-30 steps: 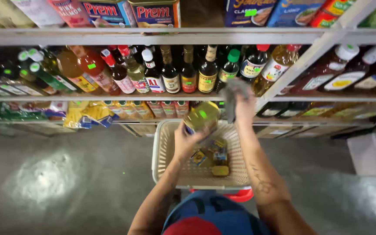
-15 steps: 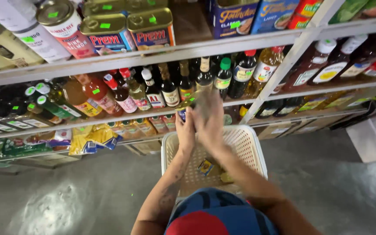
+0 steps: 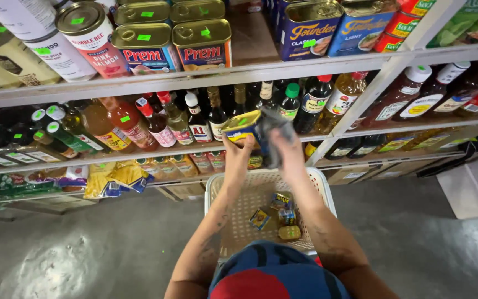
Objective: Wiping canned goods with a cloth before placing them into a shopping basket in a grocery store.
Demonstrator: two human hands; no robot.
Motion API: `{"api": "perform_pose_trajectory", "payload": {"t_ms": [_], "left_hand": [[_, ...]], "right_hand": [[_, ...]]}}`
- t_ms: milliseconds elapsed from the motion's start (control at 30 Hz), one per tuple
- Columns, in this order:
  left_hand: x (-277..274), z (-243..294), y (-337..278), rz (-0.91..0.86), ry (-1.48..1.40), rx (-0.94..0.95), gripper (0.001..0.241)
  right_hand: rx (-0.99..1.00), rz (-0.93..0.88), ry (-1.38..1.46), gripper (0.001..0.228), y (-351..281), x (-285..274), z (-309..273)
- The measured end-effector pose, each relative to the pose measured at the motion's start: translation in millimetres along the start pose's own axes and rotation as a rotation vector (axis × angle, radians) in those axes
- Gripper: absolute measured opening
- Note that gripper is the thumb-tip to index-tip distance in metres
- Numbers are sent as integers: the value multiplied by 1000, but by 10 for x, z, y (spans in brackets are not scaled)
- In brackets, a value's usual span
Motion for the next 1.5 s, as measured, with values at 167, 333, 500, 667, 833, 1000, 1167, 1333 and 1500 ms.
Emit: {"api": "perform_pose_trajectory", "payload": {"t_ms": [167, 333, 500, 667, 833, 1000, 1167, 1333, 1500], "left_hand": [[-79, -886, 479, 156, -530, -231, 76], [-145, -171, 255, -71, -912, -332, 72], [-80, -359, 202, -101, -962, -370, 52], [-45, -219, 22, -84, -1146, -358, 72], [-138, -273, 104, -131, -1064, -382, 57], [-116, -113, 26, -156, -1094, -333, 73], [-269, 473, 67, -238, 82, -233, 101], [-50, 123, 38, -338, -51, 29, 85], [-111, 154, -17, -183, 88, 237, 90]], "right_hand": [[-1108, -544, -1287, 54, -606, 463, -95], [-626, -257, -646, 55, -350, 101, -177], [-768, -453, -638, 74, -362, 562, -255], [-94, 66, -610, 46, 415, -174, 392], [-818, -271, -917, 68, -363, 734, -123], [-207, -117, -718, 86, -104, 435, -139], [205, 88, 91, 33, 99, -164, 244], [-191, 170, -86, 18, 120, -222, -43], [-193, 431, -487, 47, 58, -317, -433]]}}
Point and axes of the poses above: each hand's wrist, its own y-axis towards the middle knuckle, its own x-axis out of the palm, z = x × y, the point moved 5 cm from there along y, towards the middle knuckle, and after that the axes turned 3 degrees about z, right-handed, at the moved point
